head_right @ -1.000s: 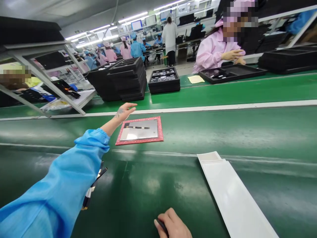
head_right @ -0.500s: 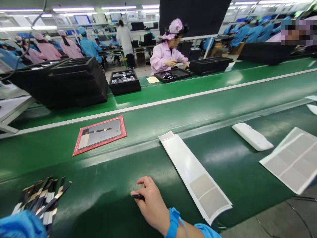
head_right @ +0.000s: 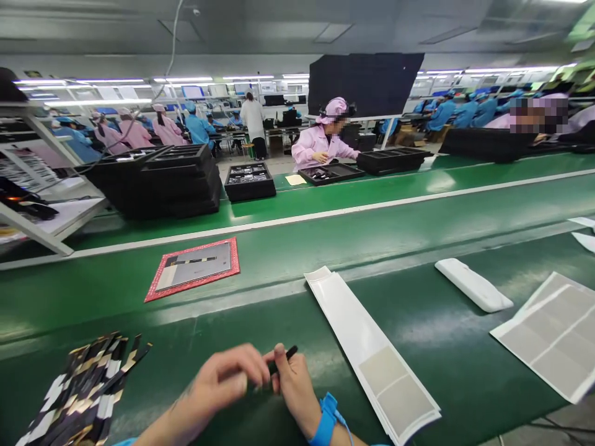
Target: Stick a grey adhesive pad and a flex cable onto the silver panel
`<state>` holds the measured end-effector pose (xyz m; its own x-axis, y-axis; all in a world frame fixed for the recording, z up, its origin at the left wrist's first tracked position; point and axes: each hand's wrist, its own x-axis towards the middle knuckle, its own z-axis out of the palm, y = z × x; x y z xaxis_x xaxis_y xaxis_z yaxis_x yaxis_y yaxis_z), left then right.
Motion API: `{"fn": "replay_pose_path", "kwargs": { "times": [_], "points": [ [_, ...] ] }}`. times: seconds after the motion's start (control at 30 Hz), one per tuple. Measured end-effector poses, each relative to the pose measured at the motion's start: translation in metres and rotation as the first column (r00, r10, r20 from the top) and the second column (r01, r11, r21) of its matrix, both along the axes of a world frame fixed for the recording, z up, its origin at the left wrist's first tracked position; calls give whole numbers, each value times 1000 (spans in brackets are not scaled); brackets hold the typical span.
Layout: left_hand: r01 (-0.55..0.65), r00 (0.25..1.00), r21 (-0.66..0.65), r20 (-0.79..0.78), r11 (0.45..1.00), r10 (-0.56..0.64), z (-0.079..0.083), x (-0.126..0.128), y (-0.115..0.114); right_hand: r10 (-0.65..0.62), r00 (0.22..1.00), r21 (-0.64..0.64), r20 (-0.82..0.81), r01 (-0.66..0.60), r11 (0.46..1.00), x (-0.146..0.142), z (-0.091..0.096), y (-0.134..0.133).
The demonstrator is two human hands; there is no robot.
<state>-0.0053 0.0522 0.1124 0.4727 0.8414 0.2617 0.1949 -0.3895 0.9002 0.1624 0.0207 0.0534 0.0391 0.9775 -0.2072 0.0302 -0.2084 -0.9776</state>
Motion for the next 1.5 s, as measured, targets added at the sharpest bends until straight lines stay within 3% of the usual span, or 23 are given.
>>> {"fn": "replay_pose_path", "kwargs": {
  "times": [0.1, 0.13, 0.2, 0.3, 0.37, 0.4, 0.47, 0.57, 0.63, 0.73, 0.8, 0.93, 1.1, 1.3, 1.5],
  "points": [
    [-204, 965, -242, 115, 948, 237, -31, 13, 12, -70, 990, -1, -123, 71, 997, -4, 8, 6],
    [-263, 947, -253, 118, 931, 300, -42, 16, 16, -88, 987, 9, -131, 90, 996, -4, 12, 7],
    [-279, 952, -137, 90, 950, 292, -58, 19, 18, -118, 987, 26, -110, 121, 992, 1, 25, 4],
    [-155, 988, 122, 31, 980, 152, -70, 26, 12, -221, 973, 47, -62, 224, 973, 28, 47, -10],
    [-46, 998, 293, -37, 955, 60, -70, 36, 6, -358, 933, 89, -23, 358, 929, 58, 59, -24],
    [14, 996, 365, -87, 931, 19, -69, 44, 3, -437, 900, 96, -14, 436, 895, 75, 63, -31],
    [157, 975, 471, -215, 868, -60, -67, 67, 0, -626, 779, 109, -8, 623, 774, 110, 67, -44],
    [370, 897, 530, -418, 763, -145, -63, 113, 0, -794, 605, 105, -55, 794, 598, 156, 62, -58],
    [458, 839, 518, -520, 723, -159, -59, 145, 3, -816, 570, 84, -93, 821, 564, 179, 55, -64],
    [501, 764, 469, -635, 727, -118, -58, 180, 10, -799, 591, 23, -112, 805, 592, 203, 43, -68],
    [508, 723, 440, -685, 740, -90, -63, 189, 16, -784, 609, -15, -121, 788, 615, 213, 34, -68],
    [476, 742, 499, -670, 725, -26, -80, 176, 29, -754, 645, -57, -125, 754, 654, 220, 19, -67],
    [433, 777, 567, -628, 701, 28, -82, 153, 38, -690, 722, 64, -50, 692, 719, 214, 6, -67],
    [474, 771, 511, -634, 717, -58, -66, 178, 14, -490, 851, 80, 189, 484, 871, 213, -3, -65],
    [356, 716, 400, -697, 845, 28, -75, 209, -9, -420, 856, 66, 300, 421, 905, 216, -14, -61]
  ]
}}
